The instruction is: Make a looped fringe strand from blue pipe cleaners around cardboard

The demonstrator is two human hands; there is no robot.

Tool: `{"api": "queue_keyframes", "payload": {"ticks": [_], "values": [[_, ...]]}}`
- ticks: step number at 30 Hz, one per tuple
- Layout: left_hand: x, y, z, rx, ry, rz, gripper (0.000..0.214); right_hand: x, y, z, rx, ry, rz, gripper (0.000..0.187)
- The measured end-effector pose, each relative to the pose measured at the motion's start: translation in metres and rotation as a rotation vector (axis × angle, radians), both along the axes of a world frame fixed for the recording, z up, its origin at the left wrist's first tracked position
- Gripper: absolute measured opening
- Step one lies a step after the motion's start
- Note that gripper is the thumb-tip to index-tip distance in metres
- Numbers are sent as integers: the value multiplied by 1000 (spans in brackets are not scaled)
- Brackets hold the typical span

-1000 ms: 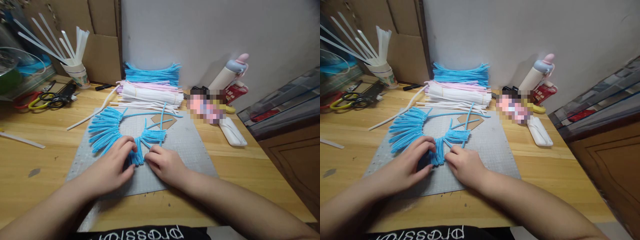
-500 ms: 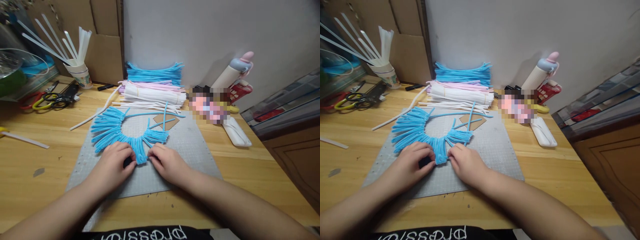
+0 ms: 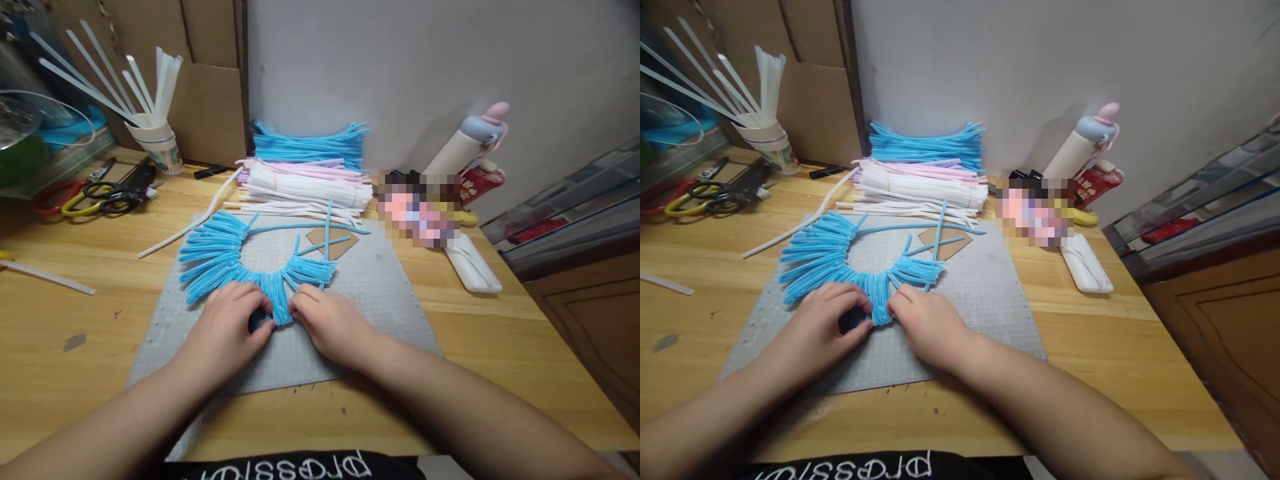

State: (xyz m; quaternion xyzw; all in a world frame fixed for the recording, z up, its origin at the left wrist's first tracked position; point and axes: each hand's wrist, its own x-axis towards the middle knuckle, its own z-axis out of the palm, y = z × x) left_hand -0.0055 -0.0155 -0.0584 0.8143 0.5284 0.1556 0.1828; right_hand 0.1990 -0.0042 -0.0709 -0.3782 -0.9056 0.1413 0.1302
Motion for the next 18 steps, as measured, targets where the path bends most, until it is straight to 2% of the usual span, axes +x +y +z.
{"api": "queue_keyframes", "payload": {"ticks": [4,9,18], "values": [[0,0,-1,10,-6,16,8,2,0,5,11,-105,-18,15],[-3,1,-4,39,-16,-33,11,0,-1,8,58,-233,-37,16],[1,1,-1,-8,-86,-2,4,-1,2,1,-52,40,-17,16]]}}
